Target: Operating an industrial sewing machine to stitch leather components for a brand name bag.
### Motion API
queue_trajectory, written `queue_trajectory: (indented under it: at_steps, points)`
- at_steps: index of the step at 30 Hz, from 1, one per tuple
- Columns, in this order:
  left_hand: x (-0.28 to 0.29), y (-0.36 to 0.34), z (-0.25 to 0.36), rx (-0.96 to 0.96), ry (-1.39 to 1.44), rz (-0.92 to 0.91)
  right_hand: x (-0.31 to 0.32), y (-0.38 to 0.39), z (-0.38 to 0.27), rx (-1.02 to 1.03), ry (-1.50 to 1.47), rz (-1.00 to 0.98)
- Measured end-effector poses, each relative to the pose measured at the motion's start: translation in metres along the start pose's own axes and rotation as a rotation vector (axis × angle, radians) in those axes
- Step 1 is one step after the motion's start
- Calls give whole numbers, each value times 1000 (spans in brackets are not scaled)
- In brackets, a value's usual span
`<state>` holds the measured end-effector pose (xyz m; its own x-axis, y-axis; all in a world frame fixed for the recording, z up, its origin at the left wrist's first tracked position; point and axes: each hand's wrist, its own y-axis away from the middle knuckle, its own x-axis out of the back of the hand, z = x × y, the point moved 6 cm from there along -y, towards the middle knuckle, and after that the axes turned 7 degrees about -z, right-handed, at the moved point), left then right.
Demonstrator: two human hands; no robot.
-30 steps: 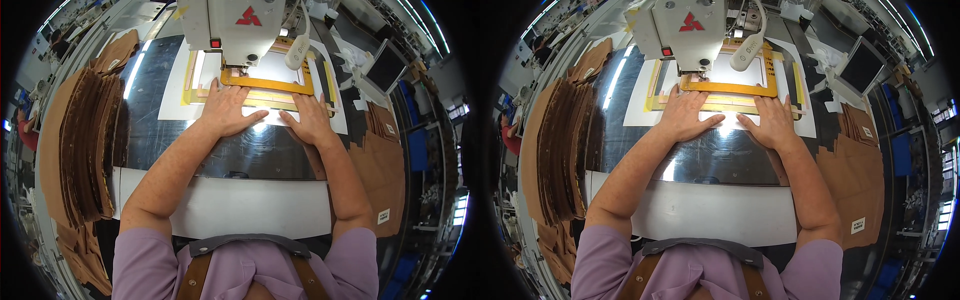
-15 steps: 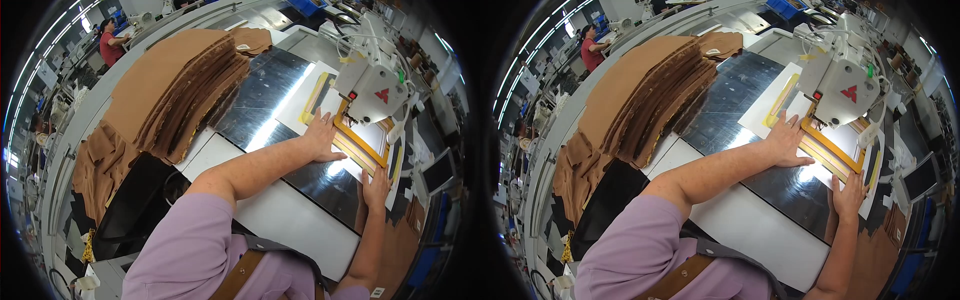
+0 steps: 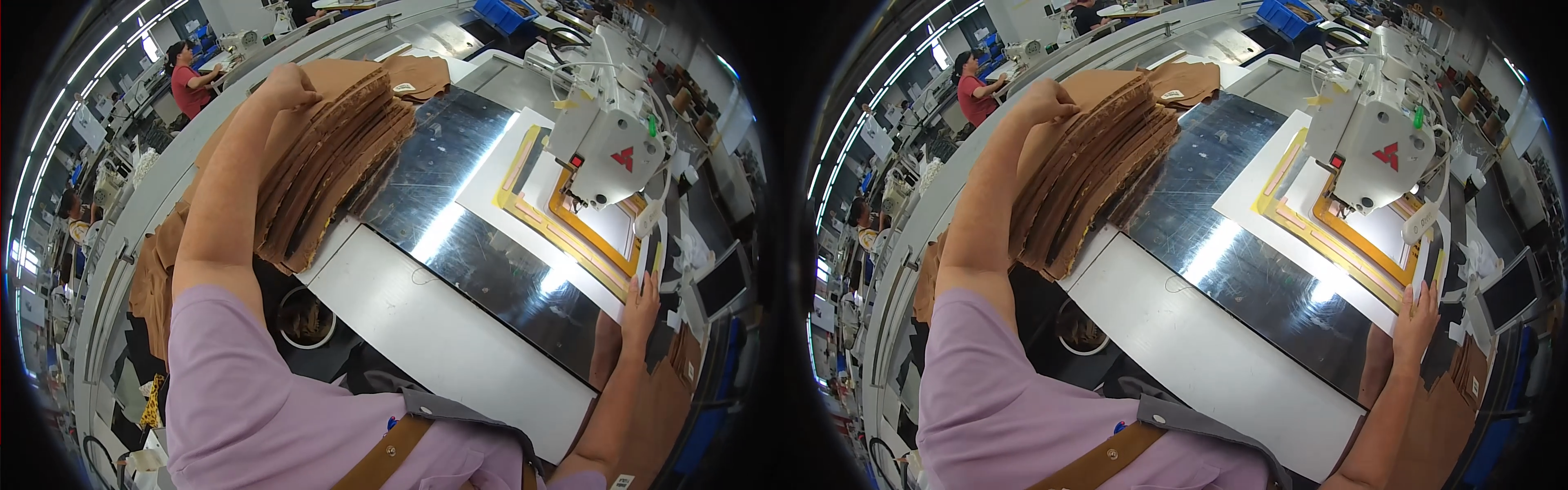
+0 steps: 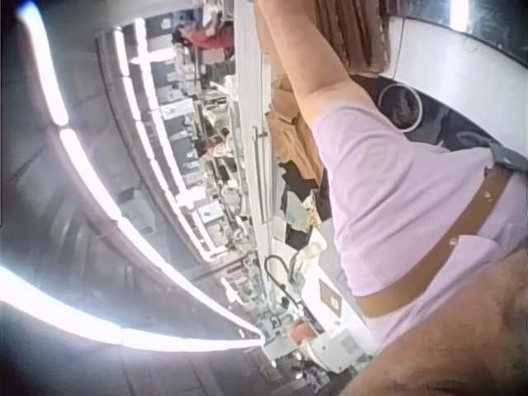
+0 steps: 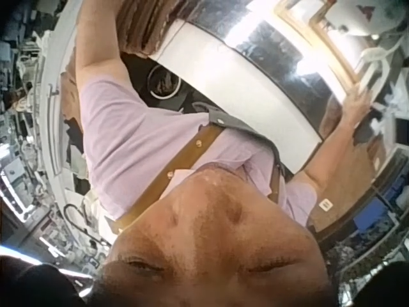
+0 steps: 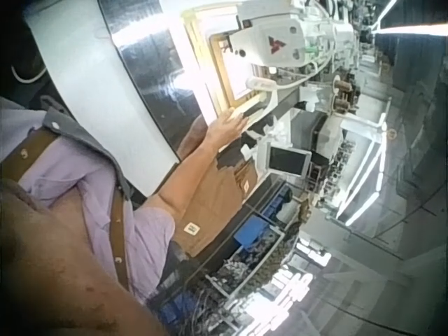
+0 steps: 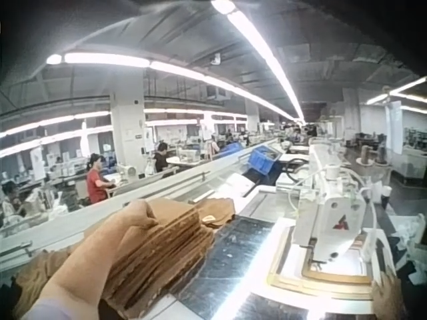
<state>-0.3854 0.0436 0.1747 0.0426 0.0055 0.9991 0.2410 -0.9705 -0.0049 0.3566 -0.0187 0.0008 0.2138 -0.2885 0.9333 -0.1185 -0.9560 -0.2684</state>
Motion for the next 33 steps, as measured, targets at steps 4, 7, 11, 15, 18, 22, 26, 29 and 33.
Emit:
queue_trajectory:
  at_steps: [4, 7, 11, 15, 18, 22, 26, 29, 33]
  points:
    - [-8, -2, -1, -107, 150, 151, 11, 1, -3, 24, -15, 24]
    - [0, 3, -6, -50, 214, 255, 24, 11, -11, 78, -89, 59]
    - [3, 24, -1, -187, 1041, 248, 31, 36, -58, 66, -528, -224]
    - [17, 112, 144, -718, 1409, 83, 20, 59, -115, 215, -852, -436]
    - [-10, 186, 254, -1014, 1356, -159, -13, 59, -113, 58, -1278, -679]
    - [-79, 264, 334, -1142, 1238, -430, -21, 43, -127, -179, -1663, -507]
    - [-126, 305, 382, -1406, 870, -595, -20, 31, -90, -211, -1801, -739]
    - [-112, 280, 400, -1443, 814, -171, 7, 33, -61, -253, -1774, -652]
    - [-92, 212, 438, -1285, 922, -110, 34, 42, -31, -78, -1015, -545]
